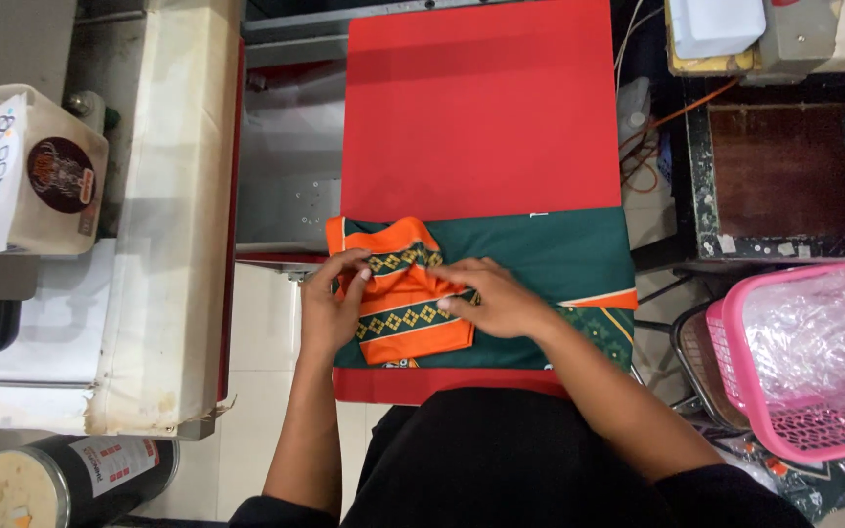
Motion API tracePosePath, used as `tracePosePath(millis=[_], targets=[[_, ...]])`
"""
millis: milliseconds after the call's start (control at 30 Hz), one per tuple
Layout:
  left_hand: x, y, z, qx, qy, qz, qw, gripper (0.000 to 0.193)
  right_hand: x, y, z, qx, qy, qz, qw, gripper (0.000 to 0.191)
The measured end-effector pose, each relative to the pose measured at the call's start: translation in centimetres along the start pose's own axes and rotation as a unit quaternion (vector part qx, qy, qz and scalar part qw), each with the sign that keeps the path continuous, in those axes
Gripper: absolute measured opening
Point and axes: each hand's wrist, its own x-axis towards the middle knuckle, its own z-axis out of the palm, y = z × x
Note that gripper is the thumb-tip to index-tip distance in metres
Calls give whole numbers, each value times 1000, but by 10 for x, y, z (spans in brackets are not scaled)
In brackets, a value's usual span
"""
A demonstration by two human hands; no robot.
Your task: The person removes a folded sports jersey from a clear plastic bag, unfolds the shirt and matching shorts on a red folding board, and smooths the fabric flat by hand. They set the unfolded garment aside and repeat the unwrapping and unfolding process with additional jerseys from a nearby basket.
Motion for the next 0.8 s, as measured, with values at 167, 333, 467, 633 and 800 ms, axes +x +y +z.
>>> tracePosePath(millis=[167, 333, 467, 633, 800], targets=[[-1, -19, -7, -185, 20, 24, 982, 22, -15, -19, -2, 143, 115, 16, 983, 49], [-15, -24, -14, -124, 24, -64, 990, 21, -50, -21, 9, 107, 157, 8, 982, 40], [-5, -24, -19, 40, 66, -79, 994, 25, -62, 6, -8, -29, 247, 23, 968, 31], [60, -46, -13, 164, 157, 123, 966, 34, -62, 83, -87, -121, 454, 84, 879, 29], [77, -60, -5, 31, 102, -78, 991, 27, -71, 121, -106, -270, 374, 118, 879, 18]])
